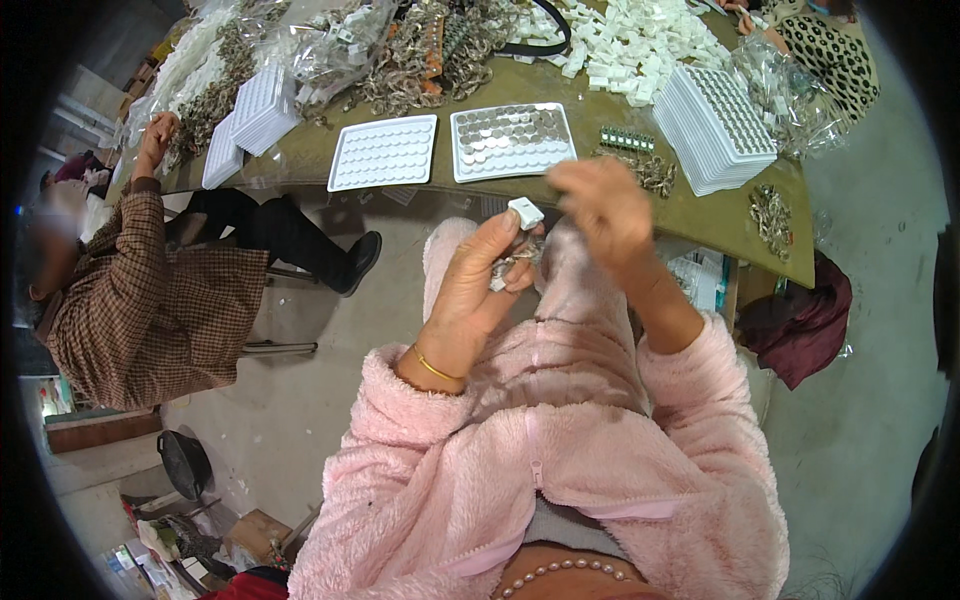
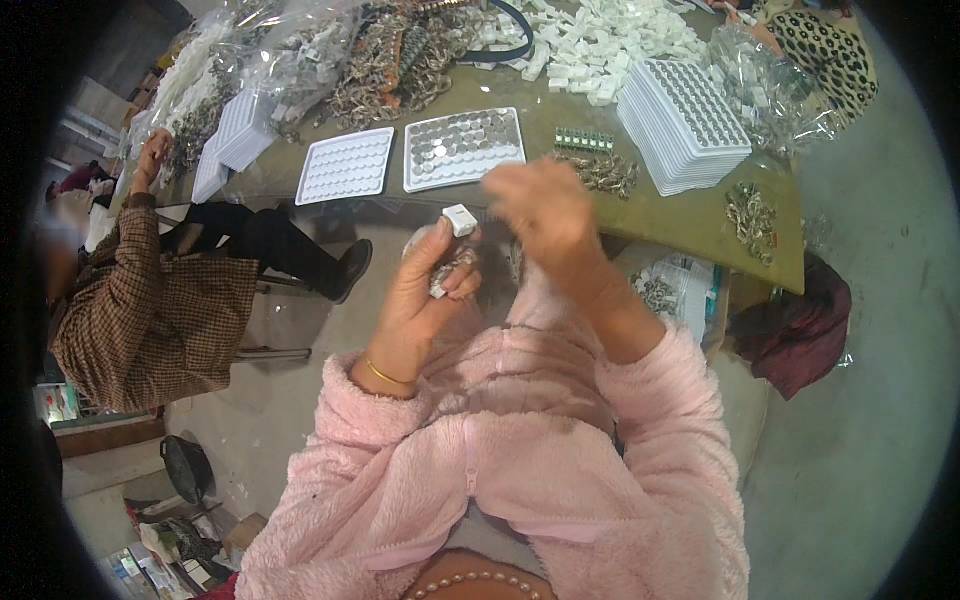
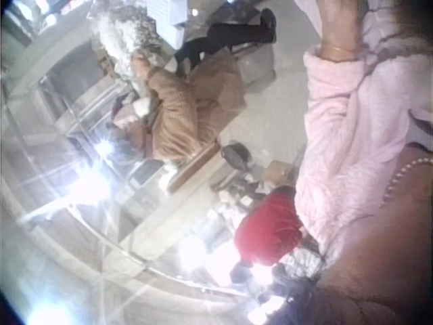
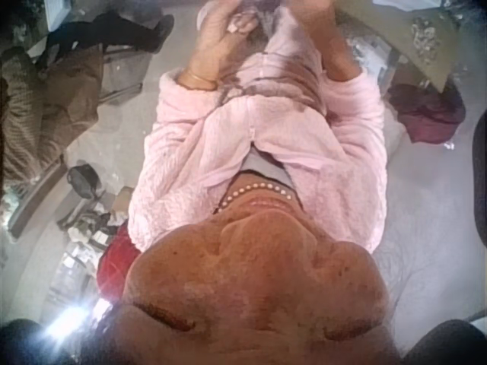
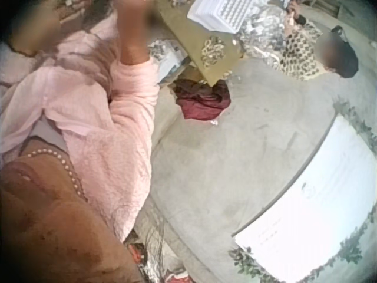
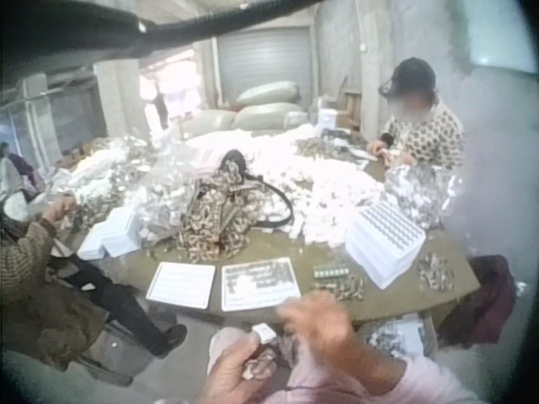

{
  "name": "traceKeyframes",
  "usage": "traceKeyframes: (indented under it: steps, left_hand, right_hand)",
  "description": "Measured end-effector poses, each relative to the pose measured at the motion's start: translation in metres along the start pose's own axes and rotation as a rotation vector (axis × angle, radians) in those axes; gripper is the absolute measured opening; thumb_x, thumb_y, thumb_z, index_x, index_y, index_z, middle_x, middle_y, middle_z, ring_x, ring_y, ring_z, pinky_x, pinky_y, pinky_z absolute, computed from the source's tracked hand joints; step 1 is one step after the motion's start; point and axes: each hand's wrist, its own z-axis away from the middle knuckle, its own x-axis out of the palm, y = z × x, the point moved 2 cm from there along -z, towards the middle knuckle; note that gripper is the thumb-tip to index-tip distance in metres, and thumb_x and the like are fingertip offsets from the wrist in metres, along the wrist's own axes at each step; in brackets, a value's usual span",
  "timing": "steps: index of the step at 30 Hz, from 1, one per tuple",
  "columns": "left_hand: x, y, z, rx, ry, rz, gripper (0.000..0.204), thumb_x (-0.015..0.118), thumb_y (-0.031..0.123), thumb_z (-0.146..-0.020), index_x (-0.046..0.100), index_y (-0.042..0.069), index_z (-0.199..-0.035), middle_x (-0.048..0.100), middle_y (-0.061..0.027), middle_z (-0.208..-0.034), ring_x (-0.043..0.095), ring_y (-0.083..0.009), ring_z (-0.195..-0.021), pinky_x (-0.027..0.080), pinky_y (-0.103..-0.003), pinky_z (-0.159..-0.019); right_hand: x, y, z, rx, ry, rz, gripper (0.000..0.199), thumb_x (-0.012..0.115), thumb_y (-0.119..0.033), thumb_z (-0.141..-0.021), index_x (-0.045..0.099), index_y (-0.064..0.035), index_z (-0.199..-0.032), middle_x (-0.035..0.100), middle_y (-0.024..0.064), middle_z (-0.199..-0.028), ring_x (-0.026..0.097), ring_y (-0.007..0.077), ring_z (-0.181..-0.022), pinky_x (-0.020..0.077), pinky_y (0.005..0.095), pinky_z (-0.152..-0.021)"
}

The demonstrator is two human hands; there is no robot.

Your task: The person assembles small LED modules by inserting metal contacts into white plastic housings and testing each unit with a battery to confirm illumination. Completed modules are placed into a white tray on the table.

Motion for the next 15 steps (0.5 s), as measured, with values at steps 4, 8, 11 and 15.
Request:
traceKeyframes:
  steps: [4, 8, 11, 15]
  left_hand:
    - [0.001, 0.008, 0.003, 0.046, -0.013, -0.048, 0.023, 0.069, 0.022, -0.094, 0.066, 0.003, -0.107, 0.069, -0.0105, -0.099, 0.047, -0.0085, -0.056, 0.035, -0.022, -0.05]
    - [-0.001, 0.009, 0.007, 0.052, 0.097, -0.141, 0.023, 0.067, 0.024, -0.096, 0.066, 0.004, -0.107, 0.069, -0.0095, -0.098, 0.053, -0.0089, -0.065, 0.036, -0.021, -0.05]
    - [0.001, 0.008, 0.006, 0.05, 0.021, -0.111, 0.023, 0.066, 0.024, -0.096, 0.066, 0.003, -0.107, 0.069, -0.0094, -0.096, 0.05, -0.0098, -0.059, 0.037, -0.023, -0.05]
    - [0.004, 0.007, 0.004, 0.043, -0.034, -0.107, 0.024, 0.067, 0.023, -0.096, 0.068, 0.002, -0.106, 0.07, -0.007, -0.094, 0.05, -0.0082, -0.057, 0.038, -0.023, -0.051]
  right_hand:
    - [-0.012, 0.039, -0.008, 0.212, -0.154, 0.347, 0.018, 0.074, -0.006, -0.076, 0.071, -0.0081, -0.094, 0.066, 0.0046, -0.094, 0.06, 0.0267, -0.09, 0.0436, 0.0407, -0.083]
    - [-0.02, 0.056, -0.006, 0.104, -0.299, 0.512, 0.016, 0.067, -0.007, -0.077, 0.071, -0.0094, -0.092, 0.061, 0.0031, -0.092, 0.057, 0.0253, -0.093, 0.0406, 0.0422, -0.087]
    - [-0.019, 0.064, -0.008, 0.1, -0.344, 0.613, 0.02, 0.063, -0.008, -0.077, 0.072, -0.0093, -0.094, 0.061, 0.0026, -0.095, 0.057, 0.0241, -0.097, 0.0401, 0.0436, -0.091]
    - [-0.014, 0.06, -0.01, 0.038, -0.414, 0.612, 0.027, 0.059, -0.006, -0.076, 0.073, -0.0073, -0.099, 0.061, 0.0039, -0.098, 0.057, 0.0238, -0.103, 0.0389, 0.0448, -0.098]
